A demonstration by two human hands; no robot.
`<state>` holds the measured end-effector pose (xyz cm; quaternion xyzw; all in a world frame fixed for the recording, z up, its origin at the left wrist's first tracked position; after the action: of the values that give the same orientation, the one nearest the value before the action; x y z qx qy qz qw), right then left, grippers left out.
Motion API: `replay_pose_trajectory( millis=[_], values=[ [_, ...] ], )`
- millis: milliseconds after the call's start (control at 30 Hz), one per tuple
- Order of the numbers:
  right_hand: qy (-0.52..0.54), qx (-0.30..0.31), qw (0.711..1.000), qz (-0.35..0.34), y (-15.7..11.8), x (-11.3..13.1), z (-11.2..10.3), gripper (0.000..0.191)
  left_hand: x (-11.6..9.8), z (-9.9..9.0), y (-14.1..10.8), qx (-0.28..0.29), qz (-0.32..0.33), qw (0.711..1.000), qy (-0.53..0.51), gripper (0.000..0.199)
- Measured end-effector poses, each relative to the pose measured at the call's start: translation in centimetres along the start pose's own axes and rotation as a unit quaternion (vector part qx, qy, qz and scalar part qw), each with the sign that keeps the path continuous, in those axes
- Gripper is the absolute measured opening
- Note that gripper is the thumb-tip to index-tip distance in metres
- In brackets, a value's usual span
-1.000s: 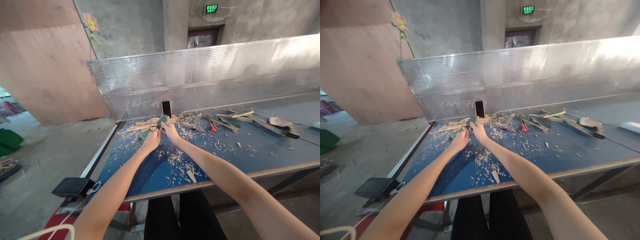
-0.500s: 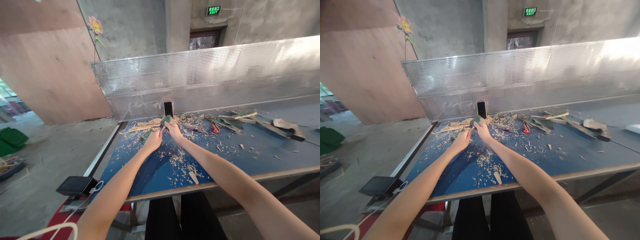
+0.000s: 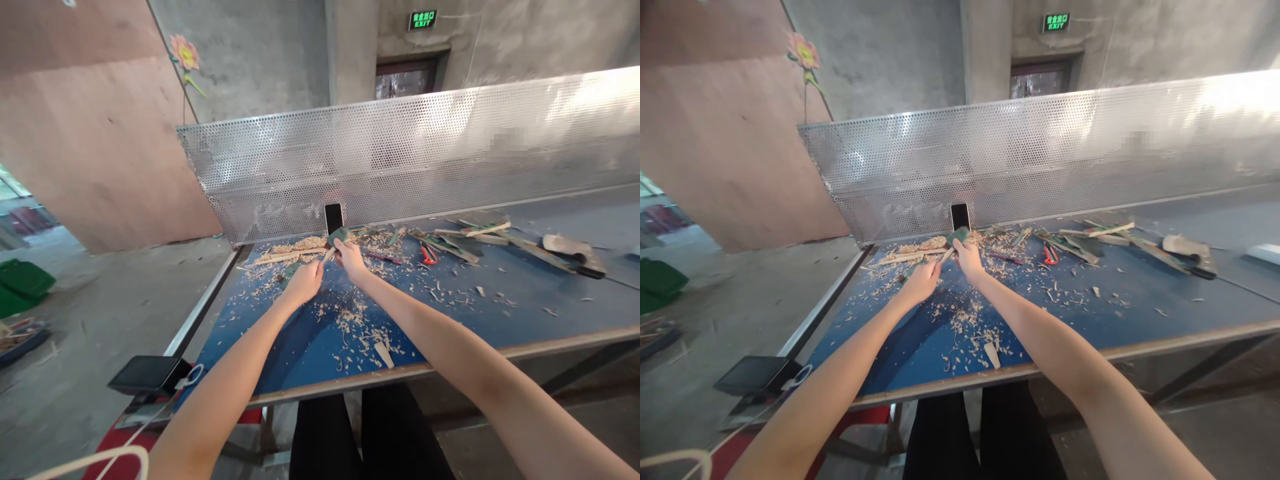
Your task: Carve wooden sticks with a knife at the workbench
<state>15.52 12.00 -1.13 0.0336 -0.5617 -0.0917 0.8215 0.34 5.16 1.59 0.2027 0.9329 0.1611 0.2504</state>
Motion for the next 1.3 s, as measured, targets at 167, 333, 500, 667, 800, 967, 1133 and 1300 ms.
replay_pose_trajectory(
  millis=[167, 333, 500, 667, 800, 967, 1133, 1300],
  values=[
    [0.021, -0.023, 0.999, 0.009, 0.1, 0.4, -0.8, 0.054, -0.2, 0.5, -0.4, 0.029, -0.009, 1.0, -0.004, 0.041],
    [-0.003, 0.084, 0.996, 0.017, -2.0, -1.5, 2.7, 0.058, 0.0, 0.1, -0.2, 0.002, -0.011, 1.0, -0.01, 0.033],
    [0.014, -0.004, 1.0, 0.001, 0.1, 0.0, -0.2, 0.057, -0.3, 0.0, -0.1, 0.008, -0.002, 1.0, -0.008, 0.041],
    [0.033, -0.043, 0.999, 0.004, 0.6, 0.7, -1.6, 0.055, -0.4, 0.5, -0.4, 0.026, 0.005, 1.0, -0.001, 0.042],
    [0.008, 0.044, 0.999, 0.024, -1.5, -1.0, 1.6, 0.057, -0.1, 0.4, -0.3, 0.008, 0.003, 1.0, 0.0, 0.038],
    [0.013, 0.013, 1.0, 0.015, -0.5, -0.3, 0.6, 0.055, -0.2, -0.1, -0.2, 0.005, 0.0, 1.0, -0.001, 0.041],
    [0.018, -0.073, 0.997, -0.002, 0.8, 0.9, -2.1, 0.052, -0.4, 0.3, -0.4, 0.036, -0.002, 0.999, 0.002, 0.042],
    [-0.023, 0.064, 0.998, 0.011, -2.1, -1.4, 2.2, 0.057, 0.3, 0.1, -0.1, 0.009, -0.008, 1.0, 0.018, 0.037]
  ],
)
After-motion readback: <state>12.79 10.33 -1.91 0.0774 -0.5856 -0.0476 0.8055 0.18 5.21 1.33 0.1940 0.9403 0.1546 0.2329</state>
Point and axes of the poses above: each hand's wrist, its own y-axis towards the middle knuckle, its own z-axis out of the palm, x = y × z, the point moved 5 cm from there along y, towards the middle knuckle, and after that the axes turned 4 degrees about -x, right-handed, at the moved point
